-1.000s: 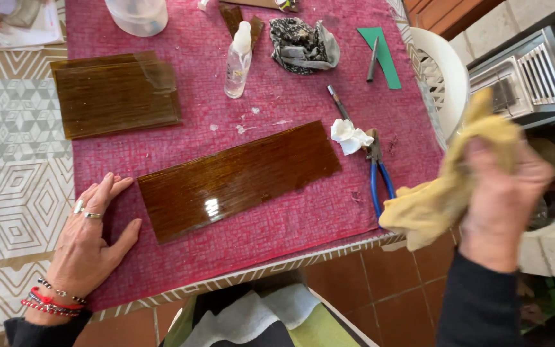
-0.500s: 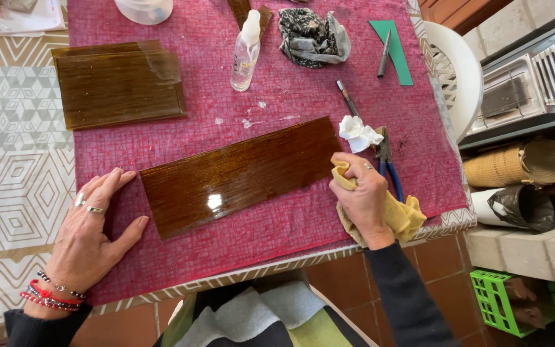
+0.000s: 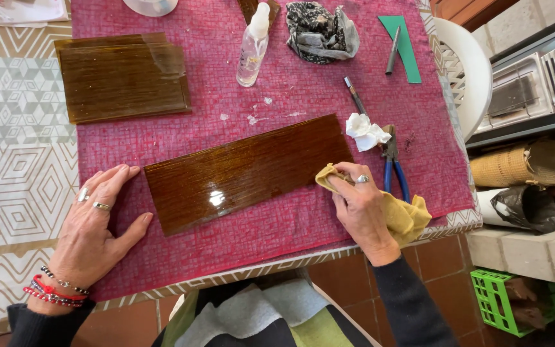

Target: The recorder is cleaning and polishing decorative glass tiles using a spray bottle and cloths.

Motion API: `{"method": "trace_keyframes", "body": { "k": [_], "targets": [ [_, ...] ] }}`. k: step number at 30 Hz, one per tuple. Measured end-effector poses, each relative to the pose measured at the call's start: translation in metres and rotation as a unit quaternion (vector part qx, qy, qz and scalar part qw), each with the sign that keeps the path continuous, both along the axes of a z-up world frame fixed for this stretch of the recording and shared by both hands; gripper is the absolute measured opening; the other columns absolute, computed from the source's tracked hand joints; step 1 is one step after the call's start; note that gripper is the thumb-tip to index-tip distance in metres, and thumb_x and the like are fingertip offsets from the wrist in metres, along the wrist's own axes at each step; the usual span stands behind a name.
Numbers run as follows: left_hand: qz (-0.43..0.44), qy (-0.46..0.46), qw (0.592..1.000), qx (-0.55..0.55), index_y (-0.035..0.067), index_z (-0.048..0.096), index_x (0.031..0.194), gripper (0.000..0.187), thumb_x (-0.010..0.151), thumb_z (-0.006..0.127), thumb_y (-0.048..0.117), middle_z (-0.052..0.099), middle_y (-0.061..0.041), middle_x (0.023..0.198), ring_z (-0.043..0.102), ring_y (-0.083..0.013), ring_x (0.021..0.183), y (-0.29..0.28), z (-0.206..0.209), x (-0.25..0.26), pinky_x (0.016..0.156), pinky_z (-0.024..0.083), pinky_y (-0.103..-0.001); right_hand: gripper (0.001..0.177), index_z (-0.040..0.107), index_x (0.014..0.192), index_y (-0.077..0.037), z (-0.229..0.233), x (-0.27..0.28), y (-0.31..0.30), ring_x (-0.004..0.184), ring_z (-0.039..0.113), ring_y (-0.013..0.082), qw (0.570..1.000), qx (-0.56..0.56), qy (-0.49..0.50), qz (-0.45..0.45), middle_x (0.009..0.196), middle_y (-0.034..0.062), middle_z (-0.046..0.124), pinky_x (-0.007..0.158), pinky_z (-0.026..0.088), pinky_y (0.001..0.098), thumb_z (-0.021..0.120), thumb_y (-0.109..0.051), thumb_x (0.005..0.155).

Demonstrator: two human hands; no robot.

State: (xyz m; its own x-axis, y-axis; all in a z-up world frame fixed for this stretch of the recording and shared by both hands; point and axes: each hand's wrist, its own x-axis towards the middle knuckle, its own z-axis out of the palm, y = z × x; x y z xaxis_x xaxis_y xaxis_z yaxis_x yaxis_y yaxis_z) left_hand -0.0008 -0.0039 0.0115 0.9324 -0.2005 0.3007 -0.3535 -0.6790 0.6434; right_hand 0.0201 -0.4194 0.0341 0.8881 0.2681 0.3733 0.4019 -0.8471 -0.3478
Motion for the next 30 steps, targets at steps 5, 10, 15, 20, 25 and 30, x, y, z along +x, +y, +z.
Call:
{"method": "trace_keyframes", "body": {
  "k": [5, 10, 15, 20, 25, 30],
  "targets": [
    [-0.007, -0.015, 1.0, 0.005, 0.002, 0.052, 0.144, 0.075, 0.076, 0.079, 0.015, 0.058, -0.02, 0.14, 0.053, -0.0375, 0.136, 0.0, -0.002, 0.002, 0.113, 0.043, -0.045, 0.028, 0.075, 0.107, -0.004, 0.001, 0.002, -0.001, 0.106, 0.062, 0.0297, 0.998, -0.068, 0.007, 0.006, 0.114, 0.0105, 0.064, 0.087, 0.056, 0.0389, 0.071, 0.005, 0.081],
    [0.001, 0.001, 1.0, 0.013, 0.001, 0.052, 0.145, 0.075, 0.076, 0.079, 0.016, 0.058, -0.02, 0.14, 0.052, -0.0373, 0.137, 0.0, 0.0, 0.001, 0.113, 0.043, -0.045, 0.024, 0.075, 0.106, -0.004, -0.005, -0.008, 0.022, 0.106, 0.059, 0.0283, 0.991, -0.13, -0.014, -0.001, 0.112, 0.009, 0.063, 0.088, 0.055, 0.0397, 0.072, -0.001, 0.083],
    [-0.004, -0.008, 1.0, 0.012, 0.001, 0.051, 0.145, 0.075, 0.077, 0.079, 0.017, 0.058, -0.02, 0.14, 0.052, -0.0372, 0.137, 0.001, -0.003, 0.001, 0.114, 0.042, -0.046, 0.021, 0.077, 0.108, -0.005, -0.001, -0.001, 0.01, 0.104, 0.058, 0.0286, 0.986, -0.161, -0.021, -0.037, 0.112, 0.009, 0.061, 0.085, 0.054, 0.0397, 0.069, -0.003, 0.089],
    [-0.002, -0.007, 1.0, 0.015, 0.001, 0.051, 0.145, 0.076, 0.077, 0.078, 0.017, 0.058, -0.021, 0.14, 0.052, -0.0375, 0.136, -0.001, -0.002, 0.003, 0.113, 0.042, -0.046, 0.021, 0.077, 0.109, -0.006, -0.012, -0.012, 0.039, 0.101, 0.056, 0.0293, 0.975, -0.209, -0.01, -0.075, 0.112, 0.0092, 0.059, 0.083, 0.053, 0.0396, 0.065, -0.005, 0.093],
    [-0.002, -0.007, 1.0, 0.017, 0.001, 0.051, 0.145, 0.076, 0.077, 0.079, 0.018, 0.058, -0.02, 0.14, 0.052, -0.0375, 0.137, 0.001, -0.002, 0.0, 0.113, 0.042, -0.046, 0.024, 0.076, 0.112, -0.004, -0.008, -0.016, 0.054, 0.104, 0.055, 0.0285, 0.984, -0.176, -0.019, -0.031, 0.115, 0.0097, 0.058, 0.082, 0.053, 0.0406, 0.065, -0.009, 0.09],
    [-0.004, -0.018, 1.0, 0.012, 0.001, 0.05, 0.145, 0.076, 0.077, 0.079, 0.017, 0.058, -0.02, 0.14, 0.052, -0.0377, 0.136, 0.002, -0.004, 0.0, 0.113, 0.042, -0.046, 0.023, 0.076, 0.111, -0.005, -0.007, -0.023, 0.076, 0.104, 0.054, 0.0293, 0.979, -0.19, -0.011, -0.066, 0.114, 0.0107, 0.057, 0.08, 0.053, 0.0403, 0.065, -0.009, 0.091]
  ]
}}
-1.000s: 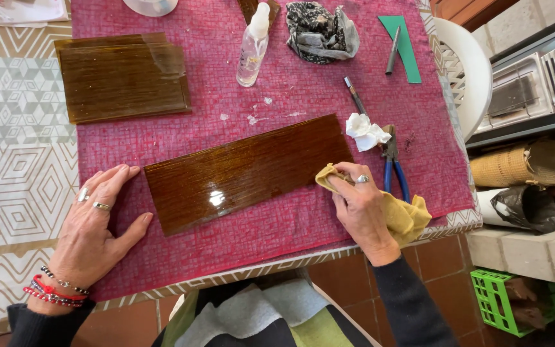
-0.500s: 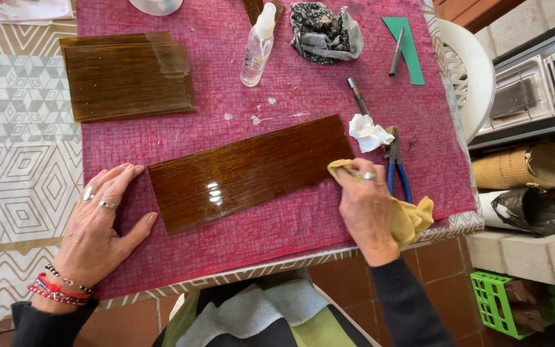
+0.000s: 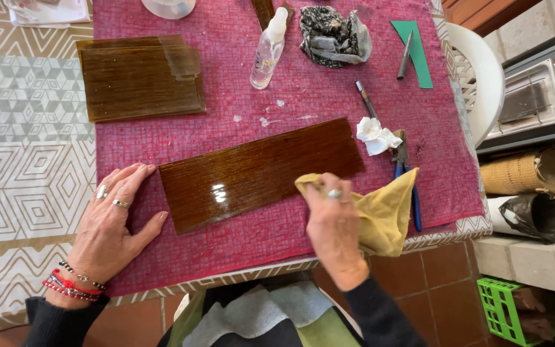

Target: The recorder is cleaning and polishing decorative glass tiles using a spray bottle and cloths.

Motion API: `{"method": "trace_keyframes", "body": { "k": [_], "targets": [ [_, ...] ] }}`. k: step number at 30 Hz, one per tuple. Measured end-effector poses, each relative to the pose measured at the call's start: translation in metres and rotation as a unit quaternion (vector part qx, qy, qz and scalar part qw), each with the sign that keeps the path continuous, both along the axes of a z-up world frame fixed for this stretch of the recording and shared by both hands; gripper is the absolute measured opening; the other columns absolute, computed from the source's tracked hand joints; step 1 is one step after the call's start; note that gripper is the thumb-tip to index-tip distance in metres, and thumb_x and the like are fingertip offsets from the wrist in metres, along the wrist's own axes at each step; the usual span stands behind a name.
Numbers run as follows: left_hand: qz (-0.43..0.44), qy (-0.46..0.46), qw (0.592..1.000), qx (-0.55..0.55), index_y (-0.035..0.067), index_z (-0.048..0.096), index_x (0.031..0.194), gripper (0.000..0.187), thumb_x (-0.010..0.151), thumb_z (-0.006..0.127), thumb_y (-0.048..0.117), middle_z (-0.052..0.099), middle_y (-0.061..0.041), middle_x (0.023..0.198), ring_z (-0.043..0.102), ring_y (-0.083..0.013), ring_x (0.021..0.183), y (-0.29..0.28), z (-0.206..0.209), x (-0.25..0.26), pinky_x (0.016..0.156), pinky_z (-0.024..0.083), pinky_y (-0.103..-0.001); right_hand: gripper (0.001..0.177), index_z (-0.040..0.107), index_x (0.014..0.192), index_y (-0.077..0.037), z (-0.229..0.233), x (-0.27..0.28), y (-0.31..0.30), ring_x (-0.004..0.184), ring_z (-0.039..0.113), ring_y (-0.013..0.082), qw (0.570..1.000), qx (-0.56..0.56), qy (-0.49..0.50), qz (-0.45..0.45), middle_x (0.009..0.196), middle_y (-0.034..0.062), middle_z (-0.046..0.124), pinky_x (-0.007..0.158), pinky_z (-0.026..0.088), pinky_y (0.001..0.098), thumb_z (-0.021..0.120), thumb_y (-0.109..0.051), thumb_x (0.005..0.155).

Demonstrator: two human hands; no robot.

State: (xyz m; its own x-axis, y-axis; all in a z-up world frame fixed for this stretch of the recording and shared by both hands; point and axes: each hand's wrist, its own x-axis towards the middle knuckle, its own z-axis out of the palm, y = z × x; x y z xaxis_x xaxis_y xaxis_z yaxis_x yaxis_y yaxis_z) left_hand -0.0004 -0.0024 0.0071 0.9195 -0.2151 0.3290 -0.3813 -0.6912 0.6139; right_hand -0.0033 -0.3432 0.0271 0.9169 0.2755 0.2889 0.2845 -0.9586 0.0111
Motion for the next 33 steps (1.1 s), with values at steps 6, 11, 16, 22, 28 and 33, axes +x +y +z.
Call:
{"method": "trace_keyframes", "body": {
  "k": [6, 11, 16, 22, 28, 33],
  "targets": [
    [-0.001, 0.003, 1.0, -0.002, 0.001, 0.05, 0.145, 0.076, 0.077, 0.079, 0.016, 0.059, -0.02, 0.14, 0.052, -0.0375, 0.136, 0.0, 0.001, 0.0, 0.113, 0.043, -0.046, 0.025, 0.075, 0.112, -0.006, 0.0, -0.003, 0.002, 0.104, 0.055, 0.0277, 0.999, 0.024, 0.003, 0.031, 0.115, 0.0081, 0.057, 0.082, 0.054, 0.0394, 0.065, -0.008, 0.089],
    [-0.005, 0.005, 1.0, -0.008, 0.0, 0.05, 0.146, 0.076, 0.077, 0.079, 0.017, 0.059, -0.02, 0.139, 0.052, -0.0376, 0.136, -0.001, 0.001, 0.001, 0.112, 0.043, -0.046, 0.026, 0.074, 0.114, -0.003, -0.016, -0.007, 0.005, 0.102, 0.054, 0.0278, 1.0, -0.021, 0.007, -0.02, 0.115, 0.01, 0.055, 0.08, 0.054, 0.0373, 0.064, -0.004, 0.09],
    [-0.011, -0.002, 1.0, -0.006, 0.0, 0.05, 0.145, 0.076, 0.077, 0.079, 0.016, 0.059, -0.02, 0.139, 0.052, -0.0374, 0.136, -0.001, 0.004, 0.001, 0.113, 0.043, -0.046, 0.027, 0.072, 0.117, -0.002, 0.003, -0.013, 0.03, 0.103, 0.055, 0.0257, 0.997, 0.047, -0.011, 0.055, 0.115, 0.0082, 0.055, 0.083, 0.055, 0.0389, 0.067, -0.007, 0.091],
    [-0.012, -0.006, 1.0, -0.004, -0.001, 0.049, 0.146, 0.076, 0.077, 0.079, 0.015, 0.06, -0.019, 0.139, 0.052, -0.0376, 0.137, -0.002, 0.004, 0.001, 0.113, 0.042, -0.046, 0.026, 0.073, 0.115, -0.003, -0.005, -0.005, 0.018, 0.101, 0.054, 0.0276, 1.0, -0.004, 0.005, -0.027, 0.114, 0.0098, 0.054, 0.078, 0.054, 0.0379, 0.068, -0.006, 0.09],
    [-0.006, 0.002, 1.0, -0.008, 0.0, 0.051, 0.145, 0.075, 0.077, 0.079, 0.015, 0.059, -0.021, 0.139, 0.052, -0.0375, 0.135, -0.002, 0.005, 0.0, 0.112, 0.043, -0.045, 0.023, 0.072, 0.115, -0.004, -0.003, -0.013, 0.034, 0.104, 0.055, 0.0261, 0.998, 0.018, 0.001, 0.052, 0.118, 0.008, 0.053, 0.082, 0.055, 0.0383, 0.064, -0.012, 0.095],
    [-0.006, 0.004, 1.0, -0.003, 0.001, 0.051, 0.145, 0.075, 0.076, 0.079, 0.016, 0.059, -0.021, 0.139, 0.052, -0.0377, 0.135, 0.0, 0.004, 0.0, 0.112, 0.043, -0.046, 0.032, 0.068, 0.124, -0.003, 0.017, 0.018, -0.037, 0.102, 0.055, 0.031, 0.99, -0.076, 0.073, -0.097, 0.117, 0.015, 0.054, 0.081, 0.055, 0.0389, 0.058, -0.005, 0.094]
  ]
}}
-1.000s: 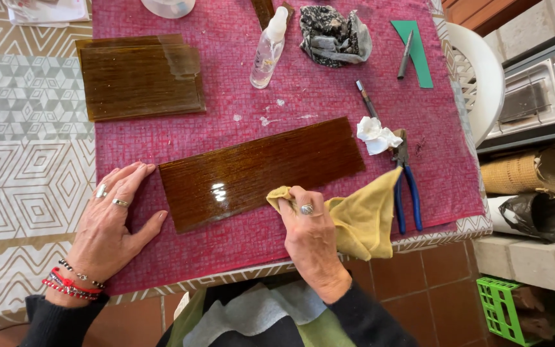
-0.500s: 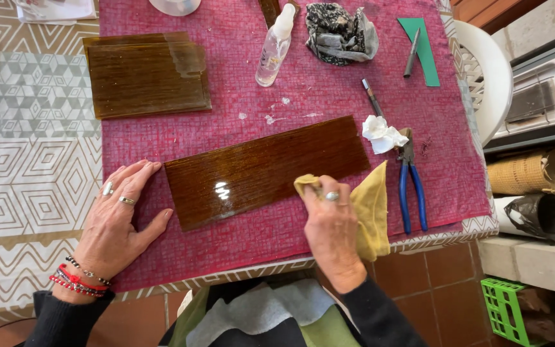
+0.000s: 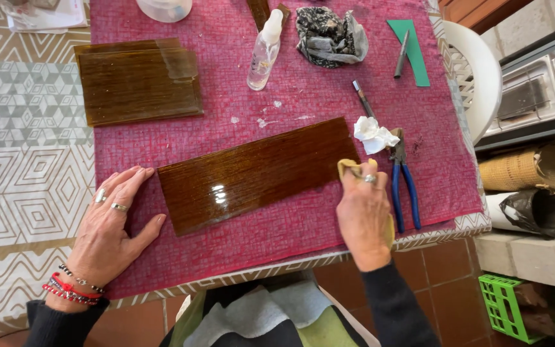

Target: The recorder is cleaning and polishing decorative glass tiles using a spray bottle and cloths.

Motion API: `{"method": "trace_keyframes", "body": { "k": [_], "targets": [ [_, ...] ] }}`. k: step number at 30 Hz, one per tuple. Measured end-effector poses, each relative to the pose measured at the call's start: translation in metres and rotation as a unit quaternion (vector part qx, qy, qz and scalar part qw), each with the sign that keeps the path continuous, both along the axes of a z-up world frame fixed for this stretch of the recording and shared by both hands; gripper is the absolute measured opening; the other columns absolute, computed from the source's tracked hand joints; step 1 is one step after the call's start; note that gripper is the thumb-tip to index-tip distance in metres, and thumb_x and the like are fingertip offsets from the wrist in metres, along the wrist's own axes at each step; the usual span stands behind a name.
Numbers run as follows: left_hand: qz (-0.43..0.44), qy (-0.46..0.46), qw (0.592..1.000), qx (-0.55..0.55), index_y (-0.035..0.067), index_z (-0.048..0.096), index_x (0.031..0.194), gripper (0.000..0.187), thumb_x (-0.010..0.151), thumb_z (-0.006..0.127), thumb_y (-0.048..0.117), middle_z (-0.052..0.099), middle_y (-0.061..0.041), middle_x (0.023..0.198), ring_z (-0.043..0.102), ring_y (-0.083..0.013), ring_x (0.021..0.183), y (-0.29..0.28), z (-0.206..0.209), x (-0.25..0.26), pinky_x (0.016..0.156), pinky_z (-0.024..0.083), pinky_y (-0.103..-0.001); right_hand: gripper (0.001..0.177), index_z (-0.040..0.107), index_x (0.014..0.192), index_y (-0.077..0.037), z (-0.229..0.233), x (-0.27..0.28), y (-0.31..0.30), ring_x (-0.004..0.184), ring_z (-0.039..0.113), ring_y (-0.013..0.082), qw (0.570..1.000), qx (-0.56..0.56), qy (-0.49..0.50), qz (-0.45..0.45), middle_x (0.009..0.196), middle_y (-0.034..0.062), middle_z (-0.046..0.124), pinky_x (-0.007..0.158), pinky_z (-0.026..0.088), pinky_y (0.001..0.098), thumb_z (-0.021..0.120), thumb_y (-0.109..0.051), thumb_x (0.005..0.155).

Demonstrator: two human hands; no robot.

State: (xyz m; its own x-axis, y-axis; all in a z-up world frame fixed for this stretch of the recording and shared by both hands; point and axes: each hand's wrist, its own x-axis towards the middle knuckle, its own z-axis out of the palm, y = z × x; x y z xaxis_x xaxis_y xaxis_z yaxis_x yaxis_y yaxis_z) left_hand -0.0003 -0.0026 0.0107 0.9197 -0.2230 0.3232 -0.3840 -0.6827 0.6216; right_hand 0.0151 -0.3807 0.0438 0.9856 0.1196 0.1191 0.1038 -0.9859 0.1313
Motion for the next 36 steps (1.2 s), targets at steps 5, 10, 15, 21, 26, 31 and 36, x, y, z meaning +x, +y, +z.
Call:
{"method": "trace_keyframes", "body": {
  "k": [5, 10, 15, 21, 26, 31, 36],
  "targets": [
    [0.006, 0.006, 1.0, 0.005, 0.001, 0.051, 0.145, 0.076, 0.076, 0.079, 0.016, 0.059, -0.02, 0.139, 0.053, -0.0371, 0.135, -0.002, 0.0, 0.001, 0.112, 0.043, -0.046, 0.031, 0.067, 0.124, -0.004, -0.016, 0.006, -0.015, 0.104, 0.054, 0.0354, 0.997, 0.022, -0.022, -0.071, 0.118, 0.016, 0.054, 0.079, 0.055, 0.042, 0.055, -0.006, 0.095],
    [0.008, 0.009, 1.0, -0.001, 0.002, 0.052, 0.145, 0.075, 0.076, 0.078, 0.016, 0.059, -0.019, 0.139, 0.053, -0.0367, 0.136, -0.003, 0.002, 0.001, 0.112, 0.044, -0.046, 0.027, 0.066, 0.122, 0.005, -0.052, -0.017, 0.018, 0.104, 0.054, 0.0307, 1.0, 0.007, -0.017, 0.001, 0.119, 0.0168, 0.054, 0.078, 0.054, 0.0401, 0.057, -0.009, 0.101],
    [0.005, -0.005, 1.0, 0.013, 0.001, 0.052, 0.144, 0.076, 0.075, 0.079, 0.016, 0.06, -0.02, 0.138, 0.053, -0.0373, 0.135, -0.001, -0.004, -0.001, 0.115, 0.042, -0.047, 0.024, 0.064, 0.118, 0.003, -0.029, -0.002, -0.008, 0.107, 0.053, 0.033, 0.999, 0.027, -0.037, 0.008, 0.117, 0.016, 0.053, 0.084, 0.054, 0.0429, 0.057, -0.006, 0.096],
    [0.004, -0.017, 1.0, -0.004, 0.001, 0.051, 0.145, 0.072, 0.079, 0.076, 0.014, 0.06, -0.019, 0.138, 0.053, -0.0367, 0.135, 0.0, -0.006, 0.002, 0.114, 0.042, -0.047, 0.023, 0.064, 0.117, 0.005, -0.031, -0.018, 0.044, 0.104, 0.053, 0.031, 0.997, 0.047, -0.04, 0.039, 0.116, 0.0165, 0.053, 0.079, 0.056, 0.0402, 0.059, -0.002, 0.095],
    [-0.002, -0.001, 1.0, -0.008, 0.002, 0.051, 0.146, 0.063, 0.085, 0.067, 0.004, 0.061, -0.019, 0.139, 0.051, -0.0375, 0.137, 0.002, -0.006, 0.0, 0.114, 0.041, -0.047, 0.023, 0.068, 0.112, 0.004, -0.031, -0.054, 0.105, 0.103, 0.054, 0.0256, 0.966, 0.161, -0.066, 0.189, 0.115, 0.0106, 0.052, 0.081, 0.056, 0.0399, 0.07, -0.006, 0.092],
    [-0.026, -0.019, 0.999, -0.019, 0.0, 0.051, 0.144, 0.063, 0.082, 0.062, -0.002, 0.059, -0.021, 0.139, 0.05, -0.0387, 0.137, 0.006, -0.009, 0.0, 0.117, 0.038, -0.05, 0.029, 0.076, 0.114, -0.005, -0.014, -0.039, 0.085, 0.097, 0.053, 0.0273, 0.988, 0.083, -0.039, 0.126, 0.113, 0.0098, 0.053, 0.073, 0.055, 0.0383, 0.07, -0.004, 0.086],
    [-0.014, -0.006, 0.999, -0.035, 0.001, 0.053, 0.144, 0.061, 0.084, 0.059, -0.005, 0.059, -0.021, 0.141, 0.05, -0.0383, 0.138, 0.005, -0.013, 0.0, 0.118, 0.038, -0.048, 0.024, 0.074, 0.11, 0.002, -0.027, -0.055, 0.134, 0.098, 0.054, 0.0262, 0.978, 0.096, -0.07, 0.171, 0.116, 0.0105, 0.053, 0.08, 0.056, 0.0373, 0.068, -0.003, 0.087]
  ]
}}
